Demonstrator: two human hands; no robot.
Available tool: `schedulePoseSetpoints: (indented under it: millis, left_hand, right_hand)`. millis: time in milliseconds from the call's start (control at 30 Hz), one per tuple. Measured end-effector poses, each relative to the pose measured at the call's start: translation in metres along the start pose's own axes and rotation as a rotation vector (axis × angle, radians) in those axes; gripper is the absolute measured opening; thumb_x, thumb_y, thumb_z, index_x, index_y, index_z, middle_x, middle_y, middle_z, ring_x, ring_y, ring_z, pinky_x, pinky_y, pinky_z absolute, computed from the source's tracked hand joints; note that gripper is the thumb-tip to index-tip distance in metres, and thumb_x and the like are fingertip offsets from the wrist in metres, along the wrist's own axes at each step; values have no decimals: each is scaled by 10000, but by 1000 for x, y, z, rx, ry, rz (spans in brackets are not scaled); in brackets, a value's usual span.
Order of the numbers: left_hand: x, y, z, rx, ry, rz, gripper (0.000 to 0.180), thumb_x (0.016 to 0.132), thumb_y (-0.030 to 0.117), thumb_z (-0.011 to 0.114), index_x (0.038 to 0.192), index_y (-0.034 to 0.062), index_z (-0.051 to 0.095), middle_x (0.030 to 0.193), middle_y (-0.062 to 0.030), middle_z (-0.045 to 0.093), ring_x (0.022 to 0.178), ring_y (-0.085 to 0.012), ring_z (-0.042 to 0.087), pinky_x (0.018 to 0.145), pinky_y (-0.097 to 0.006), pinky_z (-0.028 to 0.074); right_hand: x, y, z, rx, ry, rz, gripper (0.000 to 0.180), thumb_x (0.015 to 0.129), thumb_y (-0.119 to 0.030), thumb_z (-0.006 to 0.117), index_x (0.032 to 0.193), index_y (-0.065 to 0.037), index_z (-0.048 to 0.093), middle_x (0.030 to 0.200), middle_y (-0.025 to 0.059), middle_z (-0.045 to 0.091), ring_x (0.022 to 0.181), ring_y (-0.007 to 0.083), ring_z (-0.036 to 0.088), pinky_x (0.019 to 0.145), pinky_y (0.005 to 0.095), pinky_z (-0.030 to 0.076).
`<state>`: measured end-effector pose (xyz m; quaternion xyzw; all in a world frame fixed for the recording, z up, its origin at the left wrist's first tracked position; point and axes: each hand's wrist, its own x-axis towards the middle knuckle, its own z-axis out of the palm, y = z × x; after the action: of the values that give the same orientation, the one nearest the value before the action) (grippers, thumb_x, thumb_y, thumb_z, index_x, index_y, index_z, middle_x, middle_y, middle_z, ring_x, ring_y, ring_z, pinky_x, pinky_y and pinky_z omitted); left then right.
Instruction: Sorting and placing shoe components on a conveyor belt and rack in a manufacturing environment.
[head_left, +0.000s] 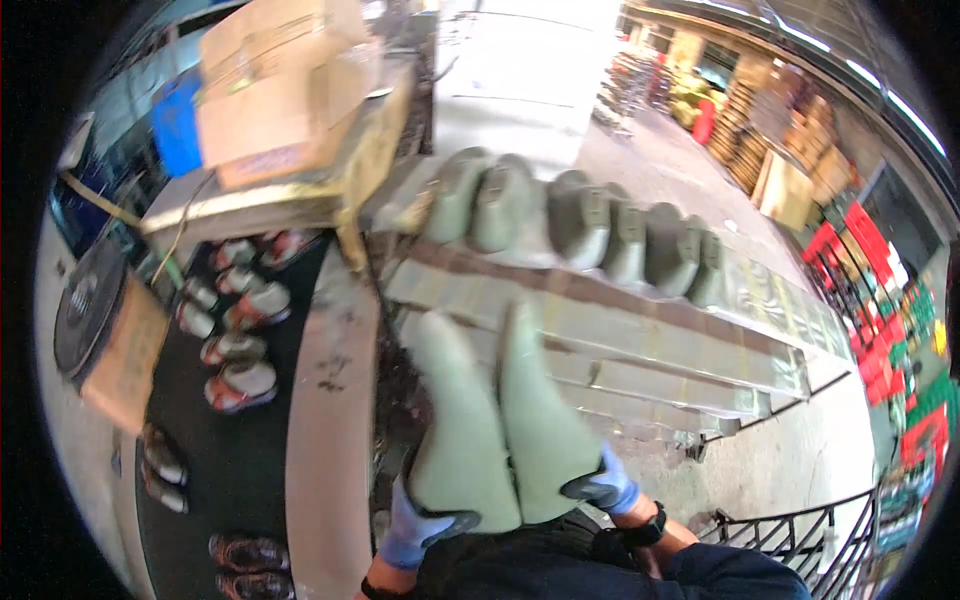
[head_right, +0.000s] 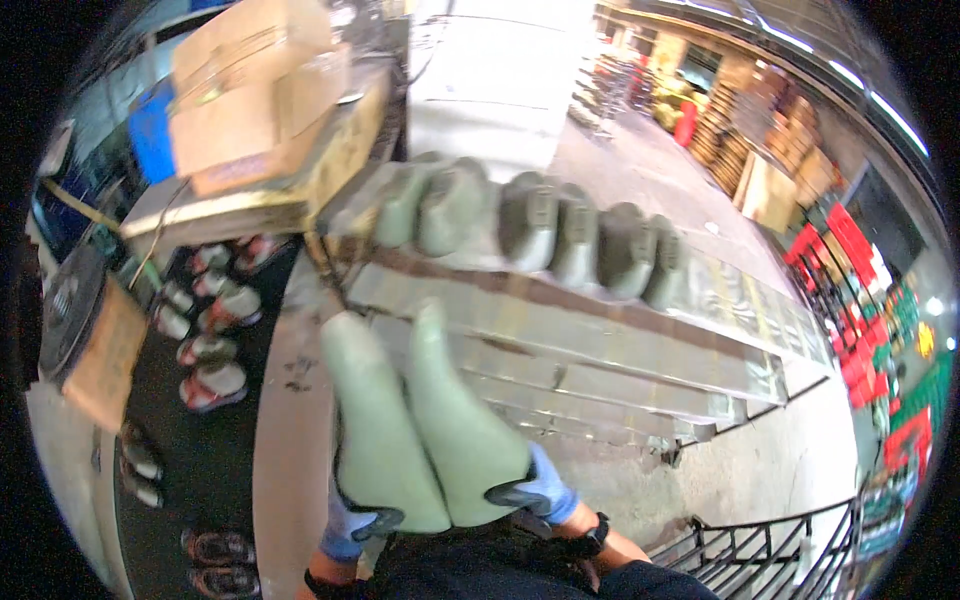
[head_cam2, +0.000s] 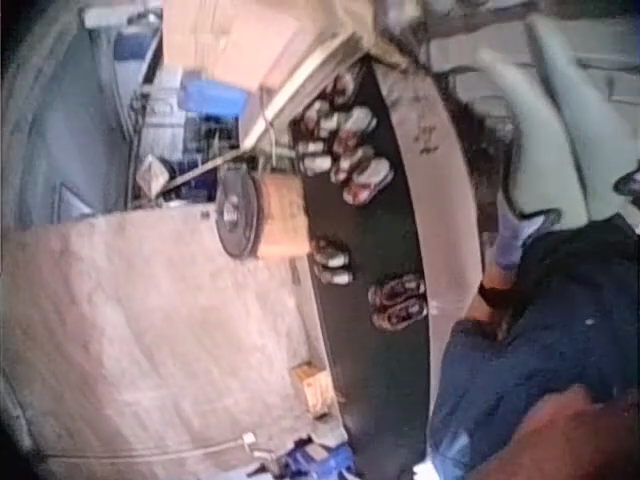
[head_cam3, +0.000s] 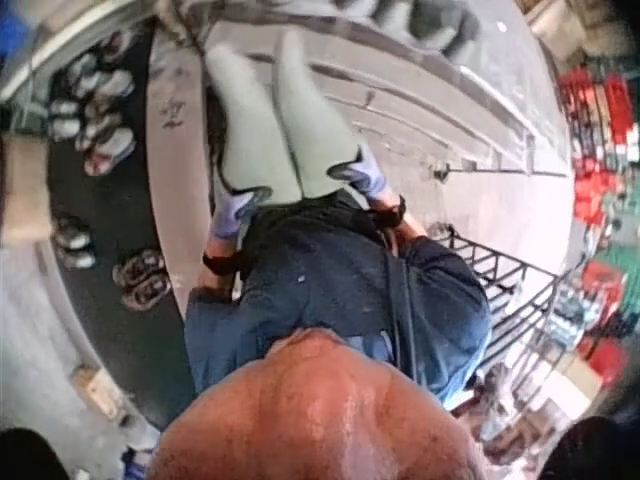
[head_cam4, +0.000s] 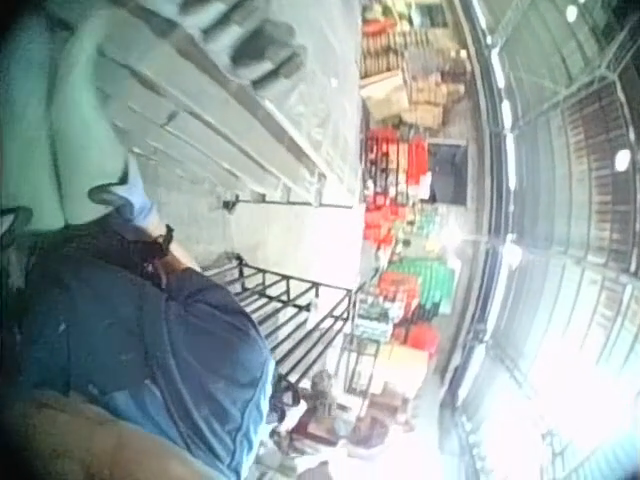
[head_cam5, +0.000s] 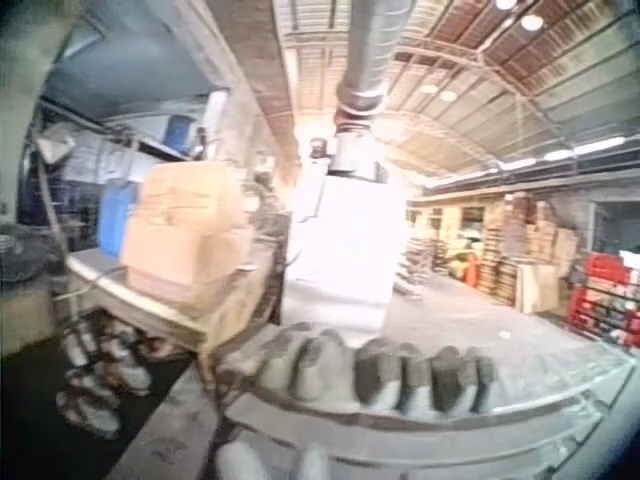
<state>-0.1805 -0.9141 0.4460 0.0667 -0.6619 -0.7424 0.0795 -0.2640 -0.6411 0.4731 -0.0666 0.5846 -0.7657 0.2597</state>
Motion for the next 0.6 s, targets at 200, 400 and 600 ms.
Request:
schedulePoseSetpoints:
  millis: [200, 400, 600]
  left_hand:
    - [152, 87, 238, -135, -588, 346, 931, 607, 184, 838, 1373, -19, 349, 1350, -129, 468, 1235, -185, 440, 1054, -343, 330]
    - [220, 88, 449, -233, -533, 307, 918, 625, 151, 817, 1374, -32, 319, 1300, -171, 496, 1188, -257, 497, 1023, -349, 371]
    - [249, 88, 515, 612, -457, 324, 751, 757, 358, 651, 1332, -32, 366, 1142, -279, 533, 980, -423, 558, 843, -478, 456]
  right_hand:
    - [-61, -79, -157, -930, 707, -750, 311, 645, 46, 695, 941, -39, 647, 994, 85, 612, 955, 200, 573, 778, 313, 502]
    - [-51, -228, -251, -582, 889, -390, 266, 781, -66, 626, 1030, 28, 622, 907, 73, 664, 681, 148, 610, 630, 258, 505]
    - [22, -210, -372, -712, 1039, -447, 339, 878, -169, 590, 1133, 54, 583, 1007, 96, 658, 867, 164, 596, 811, 308, 473]
